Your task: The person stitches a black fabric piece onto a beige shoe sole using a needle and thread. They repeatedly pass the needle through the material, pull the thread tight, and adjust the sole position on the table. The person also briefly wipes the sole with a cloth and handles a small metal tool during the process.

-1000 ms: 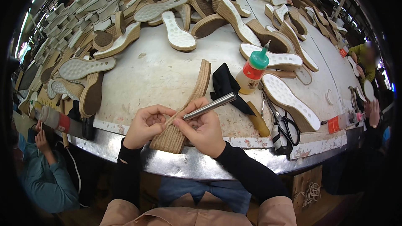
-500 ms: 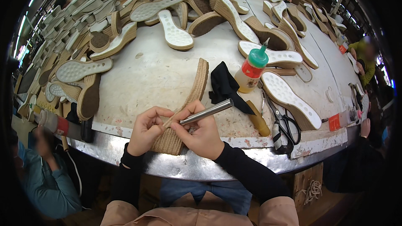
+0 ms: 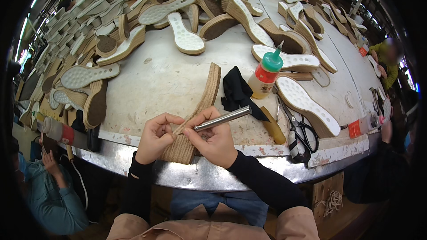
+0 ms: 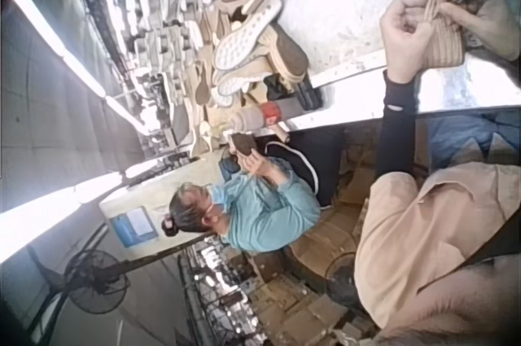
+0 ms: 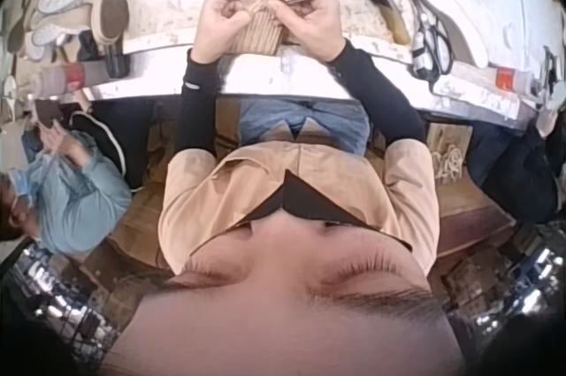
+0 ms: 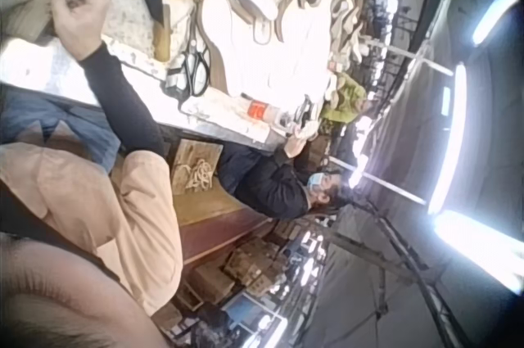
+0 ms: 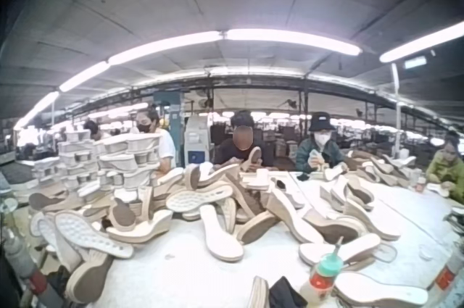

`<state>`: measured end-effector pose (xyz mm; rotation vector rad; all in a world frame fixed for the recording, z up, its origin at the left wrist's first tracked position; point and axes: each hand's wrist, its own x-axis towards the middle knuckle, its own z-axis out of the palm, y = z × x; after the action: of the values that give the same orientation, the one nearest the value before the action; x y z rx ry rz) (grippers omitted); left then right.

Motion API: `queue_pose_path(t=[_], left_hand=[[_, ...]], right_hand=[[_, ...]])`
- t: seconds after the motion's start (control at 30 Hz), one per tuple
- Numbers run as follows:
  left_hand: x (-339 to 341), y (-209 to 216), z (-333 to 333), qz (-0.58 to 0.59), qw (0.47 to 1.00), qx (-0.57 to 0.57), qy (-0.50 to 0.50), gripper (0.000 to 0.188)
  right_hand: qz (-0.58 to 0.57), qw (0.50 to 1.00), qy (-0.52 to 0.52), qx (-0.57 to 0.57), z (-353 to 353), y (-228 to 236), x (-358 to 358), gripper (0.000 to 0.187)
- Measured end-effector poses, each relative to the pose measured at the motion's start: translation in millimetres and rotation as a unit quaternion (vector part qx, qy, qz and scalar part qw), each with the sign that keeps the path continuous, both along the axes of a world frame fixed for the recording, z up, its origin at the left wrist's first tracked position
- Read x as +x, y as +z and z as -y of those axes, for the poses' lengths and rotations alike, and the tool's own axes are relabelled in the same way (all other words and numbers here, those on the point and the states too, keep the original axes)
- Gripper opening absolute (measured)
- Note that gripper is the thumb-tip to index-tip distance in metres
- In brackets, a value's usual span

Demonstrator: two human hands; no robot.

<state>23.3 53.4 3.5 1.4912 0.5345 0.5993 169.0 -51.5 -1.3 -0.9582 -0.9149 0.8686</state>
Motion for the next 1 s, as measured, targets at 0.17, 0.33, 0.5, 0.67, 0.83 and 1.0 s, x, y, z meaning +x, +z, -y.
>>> queue_pose_path(t=[0.17, 0.33, 0.5, 0.67, 0.83, 1.0], left_hand=[[2, -3, 2, 0.029, 0.999, 0.009, 0.014, 0.029], [2, -1, 1, 0.030, 0.999, -0.017, 0.004, 0.025], [2, 0, 0, 0.020, 1.000, -0.014, 0.001, 0.022], [4, 2, -1, 0.009, 1.000, -0.015, -0.002, 0.023], [6, 2, 0, 0.004, 1.000, 0.005, 0.011, 0.023], [4, 2, 5, -0.012, 0.999, -0.033, 0.024, 0.024]], right_hand=[[0.119, 0.993, -0.017, 0.022, -1, -2, 0, 0.031], [0.047, 0.999, -0.008, 0.005, 0, 2, 1, 0.027], [-0.016, 1.000, -0.001, 0.001, -1, 3, 0, 0.030], [0.156, 0.985, -0.046, 0.048, -1, -2, -1, 0.029], [0.303, 0.943, -0.089, 0.109, 1, -1, -3, 0.028], [-0.063, 0.997, -0.047, 0.022, 0, 8, 6, 0.027]])
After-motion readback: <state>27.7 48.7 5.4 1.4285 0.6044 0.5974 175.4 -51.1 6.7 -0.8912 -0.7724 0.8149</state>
